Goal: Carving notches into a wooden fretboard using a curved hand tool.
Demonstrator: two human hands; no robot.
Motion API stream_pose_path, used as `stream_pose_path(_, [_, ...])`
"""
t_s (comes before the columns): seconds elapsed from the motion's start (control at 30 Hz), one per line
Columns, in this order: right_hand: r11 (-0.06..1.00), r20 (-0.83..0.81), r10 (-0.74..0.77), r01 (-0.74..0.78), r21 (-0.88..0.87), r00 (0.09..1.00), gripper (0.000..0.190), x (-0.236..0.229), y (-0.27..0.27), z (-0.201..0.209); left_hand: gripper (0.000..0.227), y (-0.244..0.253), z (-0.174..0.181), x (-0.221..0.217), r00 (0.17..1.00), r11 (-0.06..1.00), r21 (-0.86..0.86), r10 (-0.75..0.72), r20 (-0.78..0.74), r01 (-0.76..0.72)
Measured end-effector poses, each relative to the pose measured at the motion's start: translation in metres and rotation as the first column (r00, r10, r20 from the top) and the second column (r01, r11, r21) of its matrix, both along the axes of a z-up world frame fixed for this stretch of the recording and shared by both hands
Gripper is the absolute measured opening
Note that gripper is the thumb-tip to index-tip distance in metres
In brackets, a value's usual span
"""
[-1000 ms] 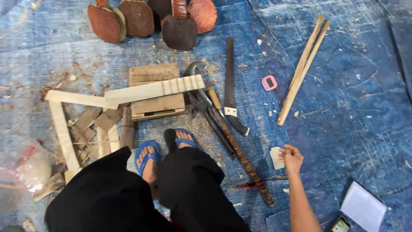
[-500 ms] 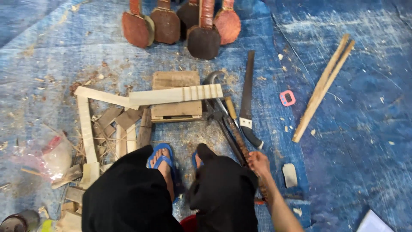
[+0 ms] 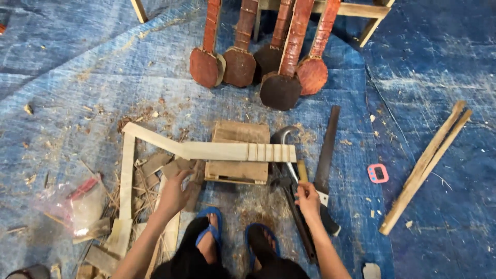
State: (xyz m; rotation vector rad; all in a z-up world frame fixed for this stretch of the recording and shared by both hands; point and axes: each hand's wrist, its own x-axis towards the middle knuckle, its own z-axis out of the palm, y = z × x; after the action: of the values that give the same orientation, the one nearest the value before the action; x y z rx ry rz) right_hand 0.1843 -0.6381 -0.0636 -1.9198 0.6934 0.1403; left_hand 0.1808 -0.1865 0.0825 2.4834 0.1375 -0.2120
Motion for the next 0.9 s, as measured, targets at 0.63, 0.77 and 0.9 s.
stream_pose_path(0.63, [0.728, 0.004, -0.458, 0.373, 0.575, 0.889, 0.064, 0.130, 0.071, 0.081, 0.081, -0.120, -0.038, 0.150, 0.846, 0.853, 0.178, -0.515, 0.136, 0.490])
stream_pose_path(0.77, [0.665, 0.067, -0.496, 0.328, 0.671, 0.866, 0.062, 0.139, 0.061, 0.111, 0.084, -0.119, 0.014, 0.149, 0.729, 0.879, 0.259, -0.477, 0.491, 0.401])
stream_pose_path(0.9, [0.517, 0.121, -0.542, 0.217, 0.828, 0.832, 0.055, 0.129, 0.083, 0.161, 0.081, -0.125, 0.059, 0.143, 0.633, 0.923, 0.271, -0.384, 0.672, 0.273])
